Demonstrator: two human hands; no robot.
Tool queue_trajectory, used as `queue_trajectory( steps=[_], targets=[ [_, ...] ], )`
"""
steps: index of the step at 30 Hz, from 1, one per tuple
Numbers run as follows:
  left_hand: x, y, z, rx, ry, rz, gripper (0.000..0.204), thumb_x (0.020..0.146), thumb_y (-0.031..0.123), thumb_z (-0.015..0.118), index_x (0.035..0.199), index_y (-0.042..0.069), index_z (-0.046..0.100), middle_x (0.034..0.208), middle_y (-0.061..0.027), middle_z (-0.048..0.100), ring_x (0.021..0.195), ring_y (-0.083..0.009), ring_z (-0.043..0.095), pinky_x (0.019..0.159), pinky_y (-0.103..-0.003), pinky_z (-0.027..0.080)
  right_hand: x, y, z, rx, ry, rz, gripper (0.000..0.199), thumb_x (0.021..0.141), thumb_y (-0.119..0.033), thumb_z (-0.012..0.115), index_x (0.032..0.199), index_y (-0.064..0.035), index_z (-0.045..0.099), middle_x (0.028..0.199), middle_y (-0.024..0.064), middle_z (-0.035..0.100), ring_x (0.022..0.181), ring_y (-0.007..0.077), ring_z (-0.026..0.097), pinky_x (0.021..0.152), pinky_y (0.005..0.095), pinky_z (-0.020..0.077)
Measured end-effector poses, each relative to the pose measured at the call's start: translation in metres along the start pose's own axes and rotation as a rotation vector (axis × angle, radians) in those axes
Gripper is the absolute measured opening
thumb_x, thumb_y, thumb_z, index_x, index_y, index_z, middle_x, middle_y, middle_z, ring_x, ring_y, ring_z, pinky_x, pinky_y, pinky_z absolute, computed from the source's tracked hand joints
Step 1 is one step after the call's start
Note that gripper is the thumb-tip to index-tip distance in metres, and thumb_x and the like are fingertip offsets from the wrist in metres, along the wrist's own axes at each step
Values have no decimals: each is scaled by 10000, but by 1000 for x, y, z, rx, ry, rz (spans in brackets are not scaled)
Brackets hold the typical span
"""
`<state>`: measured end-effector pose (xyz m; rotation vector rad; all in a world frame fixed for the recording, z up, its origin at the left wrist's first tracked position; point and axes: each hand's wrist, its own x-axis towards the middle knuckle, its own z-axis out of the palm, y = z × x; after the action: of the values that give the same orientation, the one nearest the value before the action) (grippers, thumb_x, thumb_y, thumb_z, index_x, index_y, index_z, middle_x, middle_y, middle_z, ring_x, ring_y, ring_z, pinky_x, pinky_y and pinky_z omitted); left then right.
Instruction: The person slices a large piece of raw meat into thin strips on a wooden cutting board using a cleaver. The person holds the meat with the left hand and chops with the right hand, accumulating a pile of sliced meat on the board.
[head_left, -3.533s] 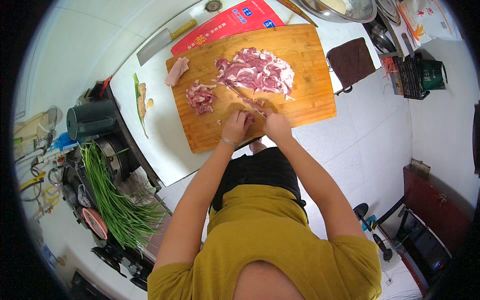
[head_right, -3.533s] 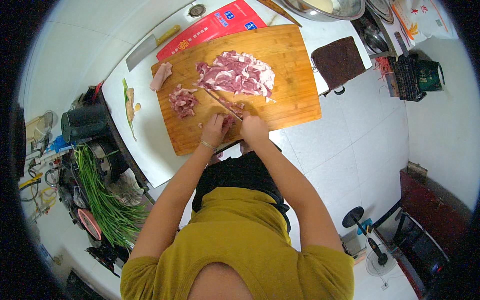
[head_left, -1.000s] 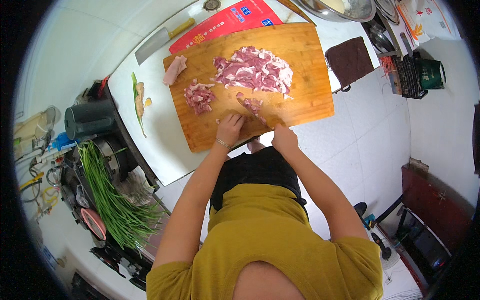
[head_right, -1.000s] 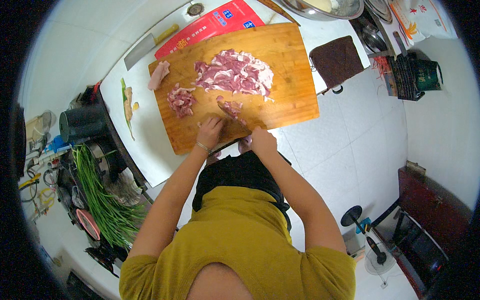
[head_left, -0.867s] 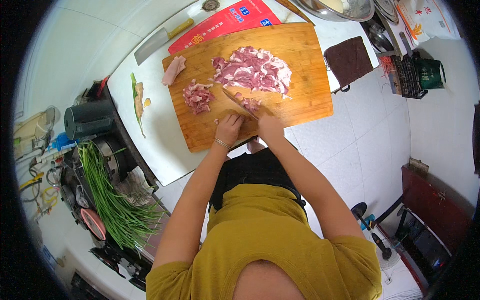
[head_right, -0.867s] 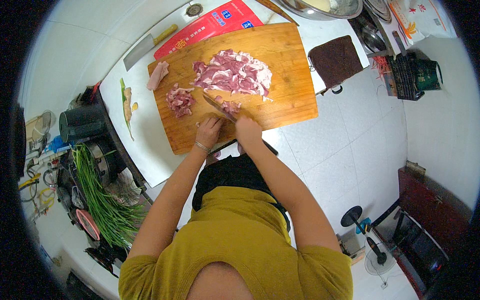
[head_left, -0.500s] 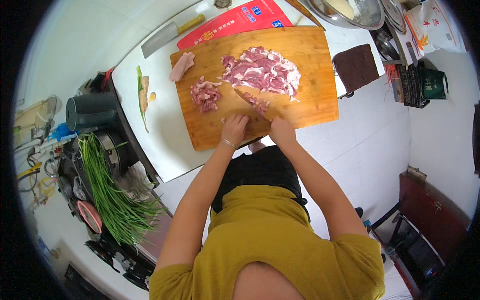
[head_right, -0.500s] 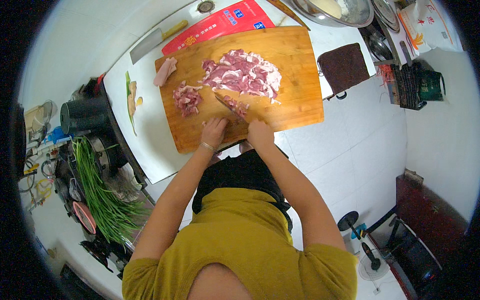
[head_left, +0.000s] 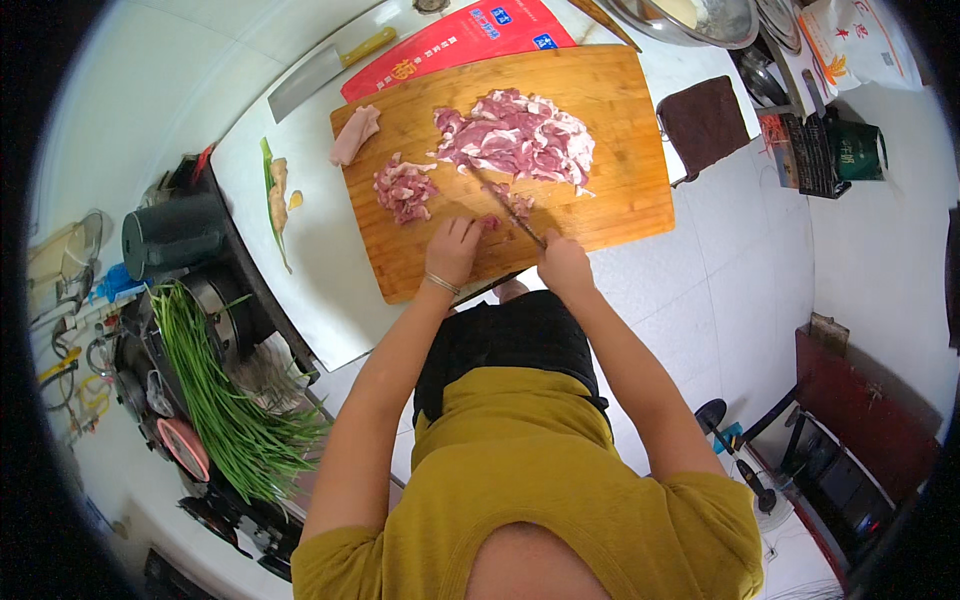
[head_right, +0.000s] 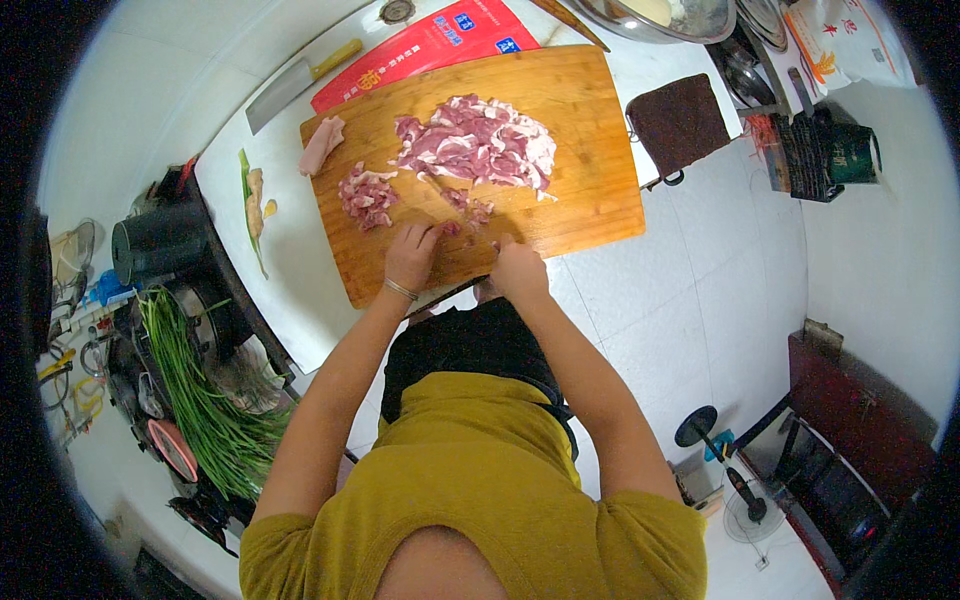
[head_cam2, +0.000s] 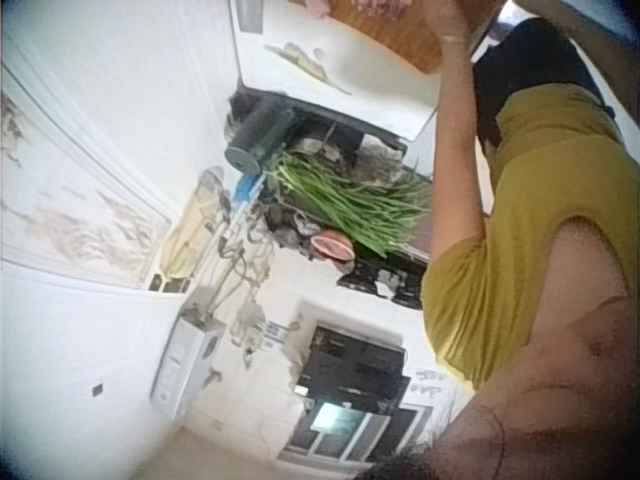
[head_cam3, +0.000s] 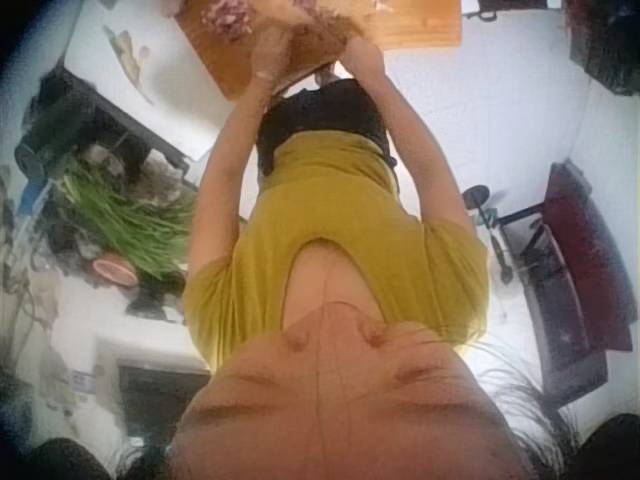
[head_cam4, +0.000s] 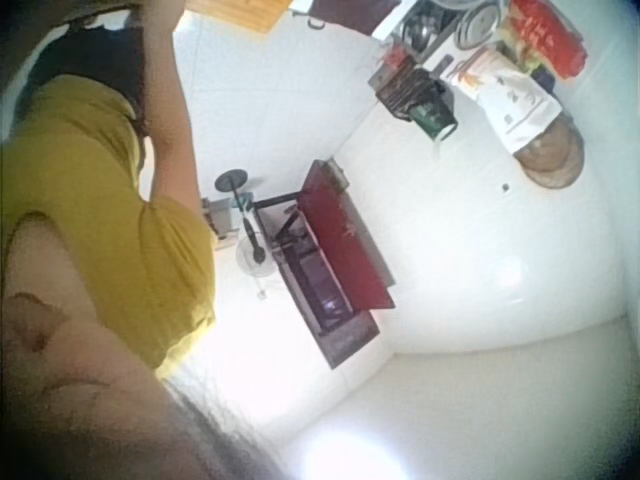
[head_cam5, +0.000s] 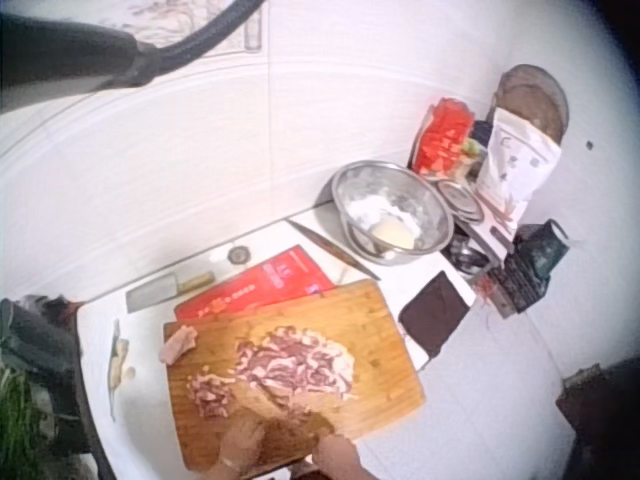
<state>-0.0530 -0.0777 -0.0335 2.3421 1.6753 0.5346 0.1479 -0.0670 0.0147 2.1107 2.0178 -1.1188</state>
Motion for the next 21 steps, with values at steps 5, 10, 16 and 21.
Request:
queue_trajectory(
  steps=[5,10,16,21],
  targets=[
    [4,-6,13,17,-13,209,193,704,129,529,865,63,613,959,-50,579,899,-212,550,726,-308,479,-5,-23,1,-92,-106,18,172,730,-99,572,882,-19,565,767,225,622,748,373,628,657,463,504],
    [5,-11,21,-17,3,224,185,709,119,517,843,45,621,949,-64,586,907,-220,552,763,-318,481,7,-18,18,-160,-119,-19,168,726,-97,581,867,-7,571,792,221,627,758,371,631,668,453,513],
    [6,-11,26,-39,-15,212,183,701,105,513,826,28,622,947,-88,590,907,-234,553,773,-321,481,30,-32,28,-180,-153,-57,190,740,-121,582,879,9,580,831,217,631,789,369,632,690,449,514],
    [3,-5,21,-38,-56,147,177,695,92,510,813,17,619,938,-104,585,891,-235,549,773,-320,477,0,-5,13,-126,-182,62,179,769,-112,536,901,-1,586,819,221,627,830,377,607,701,461,490]
  ],
)
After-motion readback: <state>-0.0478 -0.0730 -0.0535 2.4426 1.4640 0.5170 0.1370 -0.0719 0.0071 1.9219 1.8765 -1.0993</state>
